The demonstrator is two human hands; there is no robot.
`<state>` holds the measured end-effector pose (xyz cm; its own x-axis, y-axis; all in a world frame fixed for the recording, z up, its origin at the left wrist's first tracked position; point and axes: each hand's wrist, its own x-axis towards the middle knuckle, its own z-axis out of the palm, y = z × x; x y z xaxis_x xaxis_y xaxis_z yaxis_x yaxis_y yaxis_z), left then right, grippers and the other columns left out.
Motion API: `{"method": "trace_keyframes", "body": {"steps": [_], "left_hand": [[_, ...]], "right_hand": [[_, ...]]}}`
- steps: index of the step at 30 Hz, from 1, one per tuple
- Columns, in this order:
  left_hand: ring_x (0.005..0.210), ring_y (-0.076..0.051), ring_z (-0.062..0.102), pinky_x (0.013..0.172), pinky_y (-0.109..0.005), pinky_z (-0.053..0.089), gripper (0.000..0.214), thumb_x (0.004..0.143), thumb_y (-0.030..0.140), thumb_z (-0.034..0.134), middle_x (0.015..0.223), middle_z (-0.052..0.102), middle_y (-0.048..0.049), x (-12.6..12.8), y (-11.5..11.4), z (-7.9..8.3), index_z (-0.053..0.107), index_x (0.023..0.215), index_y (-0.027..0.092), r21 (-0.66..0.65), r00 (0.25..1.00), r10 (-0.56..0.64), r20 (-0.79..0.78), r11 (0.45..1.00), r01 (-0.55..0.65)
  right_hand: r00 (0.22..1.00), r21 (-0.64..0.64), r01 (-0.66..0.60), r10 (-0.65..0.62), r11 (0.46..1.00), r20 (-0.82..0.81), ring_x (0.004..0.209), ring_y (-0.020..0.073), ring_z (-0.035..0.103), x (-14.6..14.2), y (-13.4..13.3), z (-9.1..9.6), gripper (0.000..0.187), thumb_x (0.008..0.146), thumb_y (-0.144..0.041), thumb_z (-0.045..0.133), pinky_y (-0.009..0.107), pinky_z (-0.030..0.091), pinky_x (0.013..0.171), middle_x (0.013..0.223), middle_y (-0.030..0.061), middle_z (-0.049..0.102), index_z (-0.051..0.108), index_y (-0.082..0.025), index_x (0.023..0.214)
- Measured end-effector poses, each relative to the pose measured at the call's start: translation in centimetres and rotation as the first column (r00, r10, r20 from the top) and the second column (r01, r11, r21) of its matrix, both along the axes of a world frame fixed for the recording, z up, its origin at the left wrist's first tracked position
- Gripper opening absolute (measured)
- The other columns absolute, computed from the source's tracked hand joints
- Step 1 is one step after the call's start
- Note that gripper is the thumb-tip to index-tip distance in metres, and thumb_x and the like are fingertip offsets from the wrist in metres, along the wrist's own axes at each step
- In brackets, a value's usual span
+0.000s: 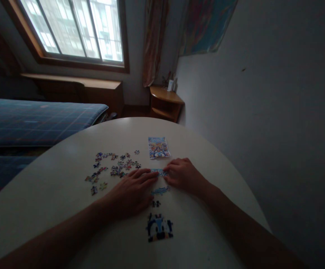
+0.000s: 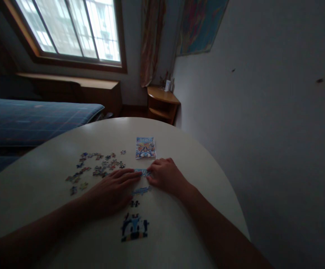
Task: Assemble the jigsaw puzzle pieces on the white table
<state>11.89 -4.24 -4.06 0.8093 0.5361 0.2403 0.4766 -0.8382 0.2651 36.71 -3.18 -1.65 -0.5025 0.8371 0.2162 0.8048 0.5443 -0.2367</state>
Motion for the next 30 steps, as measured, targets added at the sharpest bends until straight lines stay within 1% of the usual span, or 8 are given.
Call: {"method": "trace_keyframes", "body": {"steps": [4,9,14,18,21,25,27,30], "left_hand": [[0.135,-0.029,0.042,0.113,-0.048,0.034,0.060,0.089,0.027,0.054,0.147,0.050,-0.0066,0.0,0.1,-0.2,0.038,0.146,0.021,0.006,1.000,-0.003,-0.006,1.000,0.003],[0.135,-0.029,0.041,0.113,-0.049,0.034,0.059,0.089,0.027,0.054,0.148,0.049,-0.0057,0.0,0.1,-0.1,0.039,0.146,0.022,0.003,1.000,0.001,-0.015,1.000,-0.001],[0.135,-0.029,0.041,0.113,-0.050,0.034,0.059,0.089,0.028,0.055,0.148,0.049,-0.0056,0.0,0.1,-0.1,0.039,0.146,0.022,0.009,1.000,0.000,-0.018,1.000,0.000],[0.135,-0.029,0.042,0.113,-0.050,0.035,0.059,0.088,0.027,0.056,0.148,0.049,-0.0056,0.0,0.1,-0.2,0.040,0.145,0.021,0.007,1.000,-0.001,-0.010,1.000,0.002],[0.135,-0.029,0.042,0.113,-0.050,0.035,0.057,0.088,0.027,0.055,0.148,0.049,-0.0055,0.0,0.1,-0.2,0.042,0.143,0.021,0.005,1.000,0.004,-0.008,1.000,-0.004],[0.135,-0.030,0.042,0.113,-0.050,0.035,0.055,0.089,0.028,0.055,0.148,0.049,-0.0054,0.0,0.0,0.0,0.043,0.143,0.021,0.004,1.000,0.010,-0.015,1.000,-0.010],[0.135,-0.030,0.042,0.113,-0.050,0.035,0.055,0.090,0.028,0.055,0.148,0.049,-0.0055,0.0,-0.1,0.0,0.043,0.143,0.021,0.001,1.000,0.011,-0.021,1.000,-0.011],[0.135,-0.029,0.041,0.114,-0.050,0.034,0.056,0.090,0.028,0.054,0.148,0.049,-0.0057,0.0,-0.1,0.1,0.042,0.144,0.021,-0.003,1.000,0.016,-0.022,1.000,-0.016]], "right_hand": [[0.988,0.095,-0.076,0.063,0.993,0.139,0.090,0.0213,0.067,-0.1,0.0,0.4,0.014,0.084,-0.029,0.068,0.037,0.037,0.086,0.094,0.0055,0.075,0.075,-0.021,0.093],[0.957,0.155,-0.148,0.102,0.977,0.271,0.082,0.0198,0.066,-0.2,0.0,0.6,0.016,0.089,-0.027,0.061,0.035,0.036,0.081,0.086,0.0055,0.075,0.074,-0.020,0.087],[0.953,0.180,-0.128,0.071,0.975,0.294,0.080,0.0195,0.066,-0.3,0.0,0.6,0.012,0.088,-0.020,0.062,0.033,0.037,0.078,0.085,0.0060,0.075,0.072,-0.018,0.095],[0.950,0.194,-0.123,0.059,0.973,0.307,0.083,0.0218,0.068,-0.6,0.2,0.6,0.015,0.087,-0.013,0.062,0.034,0.041,0.077,0.087,0.0065,0.076,0.071,-0.016,0.099],[0.971,0.204,-0.088,0.038,0.975,0.236,0.086,0.0237,0.068,-0.7,0.3,0.3,0.016,0.087,-0.010,0.061,0.036,0.046,0.079,0.089,0.0081,0.076,0.071,-0.015,0.097],[0.999,0.166,-0.013,0.020,0.986,-0.039,0.094,0.0207,0.068,-0.2,0.4,-0.2,0.021,0.090,-0.009,0.056,0.034,0.051,0.087,0.101,0.0098,0.075,0.069,-0.015,0.106],[0.991,0.118,-0.064,0.077,0.991,-0.109,0.096,0.0189,0.067,0.3,0.4,-0.4,0.022,0.092,-0.008,0.054,0.032,0.052,0.088,0.102,0.0094,0.074,0.069,-0.015,0.107],[0.975,0.052,-0.188,0.193,0.981,-0.109,0.093,0.0184,0.067,0.8,0.6,-0.4,0.019,0.094,-0.010,0.053,0.031,0.053,0.084,0.097,0.0085,0.073,0.069,-0.016,0.103]]}}
